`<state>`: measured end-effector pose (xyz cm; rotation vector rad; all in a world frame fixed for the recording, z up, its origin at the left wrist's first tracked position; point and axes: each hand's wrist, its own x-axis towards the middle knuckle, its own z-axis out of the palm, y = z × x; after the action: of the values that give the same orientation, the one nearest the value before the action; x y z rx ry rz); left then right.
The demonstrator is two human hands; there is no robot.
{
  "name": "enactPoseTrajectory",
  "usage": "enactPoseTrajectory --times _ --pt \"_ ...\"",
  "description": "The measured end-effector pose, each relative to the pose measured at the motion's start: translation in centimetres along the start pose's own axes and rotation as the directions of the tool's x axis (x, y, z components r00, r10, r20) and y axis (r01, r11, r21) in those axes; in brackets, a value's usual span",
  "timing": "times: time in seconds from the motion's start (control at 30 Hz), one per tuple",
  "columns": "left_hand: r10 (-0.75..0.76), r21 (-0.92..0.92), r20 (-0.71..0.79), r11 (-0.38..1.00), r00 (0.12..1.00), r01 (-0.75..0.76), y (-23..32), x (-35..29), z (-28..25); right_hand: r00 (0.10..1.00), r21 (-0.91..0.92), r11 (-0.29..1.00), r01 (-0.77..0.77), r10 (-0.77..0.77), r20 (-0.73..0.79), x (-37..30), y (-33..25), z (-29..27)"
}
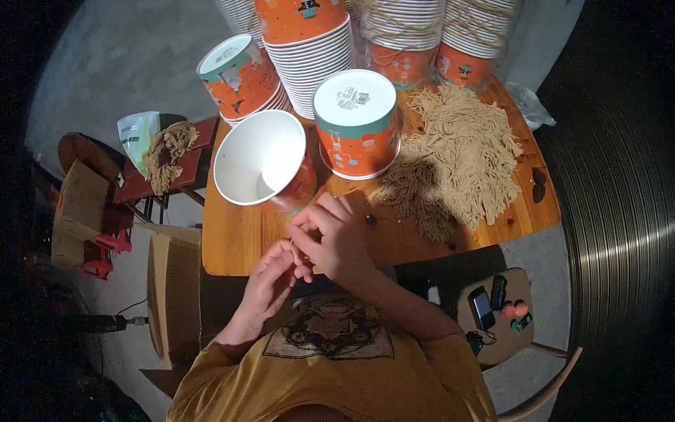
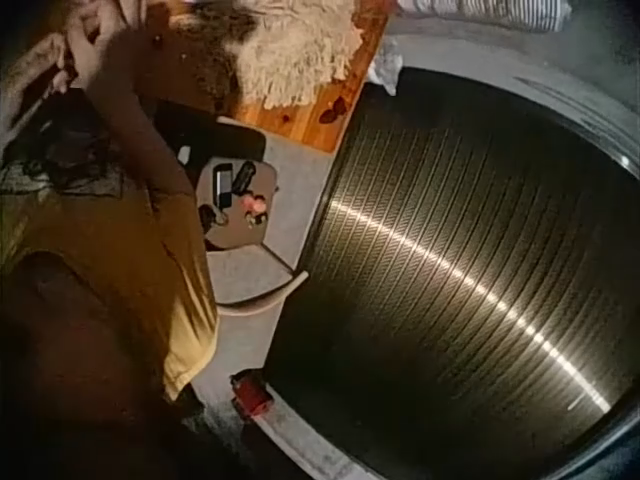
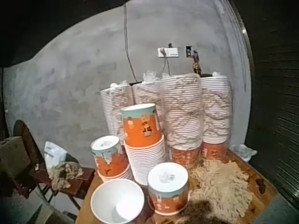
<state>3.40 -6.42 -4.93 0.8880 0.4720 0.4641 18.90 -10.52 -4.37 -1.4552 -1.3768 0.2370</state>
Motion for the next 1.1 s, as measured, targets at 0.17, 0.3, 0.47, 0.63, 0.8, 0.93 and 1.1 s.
enactPoseTrajectory --times 0.17,0.3,0.47,0.63,0.8,0.93,1.1 --pt "-0.046 0.750 0.006 0.661 0.999 0.026 4.2 -1.0 -0.7 0.966 -0.293 0.930 0.224 -0.251 -0.058 0.2 -1.4 -1.1" --pt "0.102 0.977 0.114 0.167 0.988 -0.130 7.6 -1.2 1.4 0.984 0.107 0.992 0.062 -0.079 0.161 -0.5 -1.7 -0.6" --pt "0.165 0.985 0.162 0.025 0.973 -0.168 9.1 -1.7 1.4 0.981 0.176 0.984 0.032 -0.065 0.184 -0.1 -1.1 -1.9" --pt "0.211 0.965 0.262 -0.024 0.942 -0.263 9.0 -0.1 1.0 0.968 0.374 0.917 -0.140 0.047 0.249 -0.4 -1.3 -1.1" --pt "0.234 0.937 0.345 -0.026 0.909 -0.349 9.3 0.7 1.6 0.969 0.330 0.924 -0.192 0.125 0.214 -0.4 -1.3 -1.3" --pt "0.255 0.925 0.367 -0.005 0.894 -0.379 8.9 1.3 1.7 0.986 0.281 0.952 -0.118 0.078 0.149 -0.5 -0.5 -1.5" --pt "0.291 0.915 0.390 -0.015 0.874 -0.403 9.2 2.0 2.2 0.967 0.316 0.918 -0.238 0.191 0.171 0.0 -0.8 -2.0"
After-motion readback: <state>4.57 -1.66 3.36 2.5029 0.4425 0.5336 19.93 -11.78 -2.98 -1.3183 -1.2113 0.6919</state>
